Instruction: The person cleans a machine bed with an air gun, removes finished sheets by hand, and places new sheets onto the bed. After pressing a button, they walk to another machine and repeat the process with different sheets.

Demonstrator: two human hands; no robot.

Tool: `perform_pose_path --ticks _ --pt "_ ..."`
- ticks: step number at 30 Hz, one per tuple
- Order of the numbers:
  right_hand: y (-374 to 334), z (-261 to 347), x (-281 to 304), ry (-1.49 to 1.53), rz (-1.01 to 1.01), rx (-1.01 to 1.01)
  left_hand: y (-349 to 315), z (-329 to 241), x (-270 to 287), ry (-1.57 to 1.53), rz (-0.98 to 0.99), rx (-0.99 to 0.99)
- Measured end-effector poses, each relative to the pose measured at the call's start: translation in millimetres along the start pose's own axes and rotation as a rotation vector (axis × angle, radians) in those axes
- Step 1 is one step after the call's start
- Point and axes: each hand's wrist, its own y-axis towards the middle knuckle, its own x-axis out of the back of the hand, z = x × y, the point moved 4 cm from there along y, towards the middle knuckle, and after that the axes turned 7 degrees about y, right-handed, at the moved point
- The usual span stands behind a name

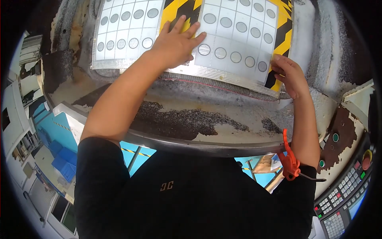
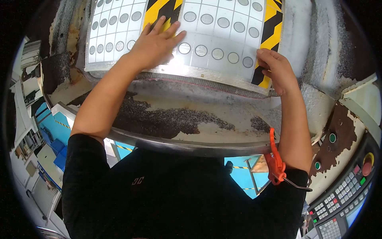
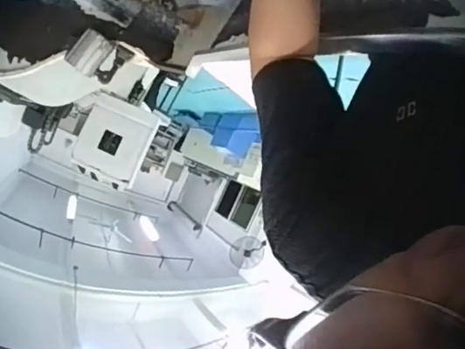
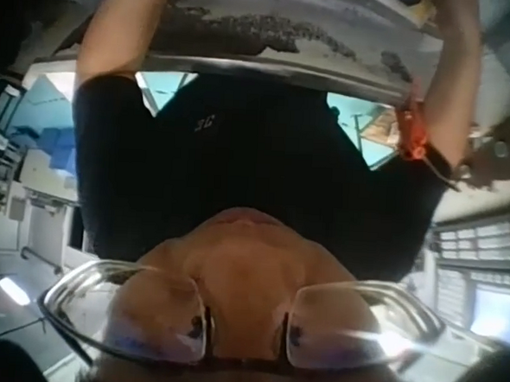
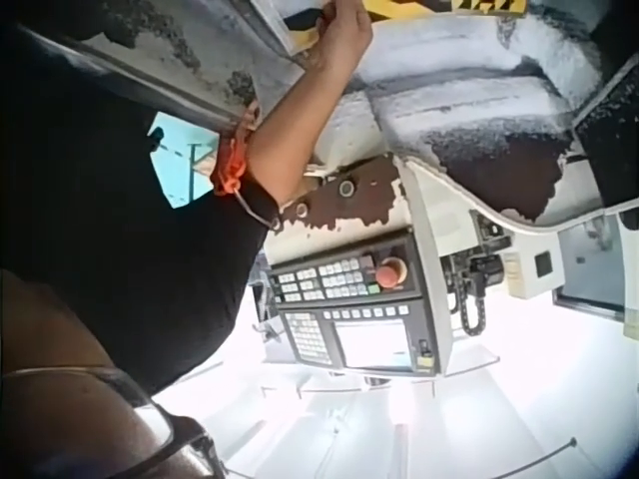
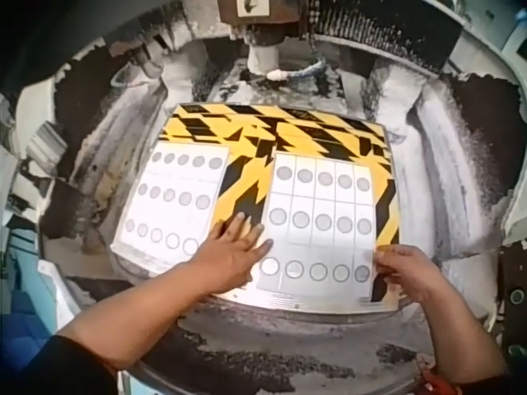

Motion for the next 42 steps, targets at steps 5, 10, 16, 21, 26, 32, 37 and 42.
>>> perform_pose_path --ticks 5,10,16,21,26,32,37,42 --pt "4.3 -6.1 -1.1 0.107 -0.011 -0.038 -0.4 1.5 1.5 0.001 -0.025 -0.003" --pt "24.2 -11.3 10.3 -0.047 -0.01 0.072 0.5 -0.1 4.2 -0.007 0.012 0.005" --pt "37.1 -16.7 12.5 -0.133 0.024 0.154 0.8 0.3 -0.6 -0.016 0.025 0.008" --pt "40.2 -19.5 11.2 -0.107 0.047 0.178 0.2 0.7 -1.4 -0.021 0.025 0.016" --pt "41.4 -20.0 11.8 -0.109 0.047 0.188 0.0 2.5 1.8 -0.033 0.01 0.011" --pt "41.7 -19.5 12.0 -0.106 0.084 0.194 1.4 3.5 4.4 -0.045 0.004 0.003" --pt "36.2 -15.1 4.3 -0.035 0.019 0.207 2.7 3.3 3.8 -0.031 -0.001 0.01" --pt "38.1 -16.1 6.0 -0.054 0.024 0.209 1.9 3.2 5.4 -0.045 -0.014 0.008"
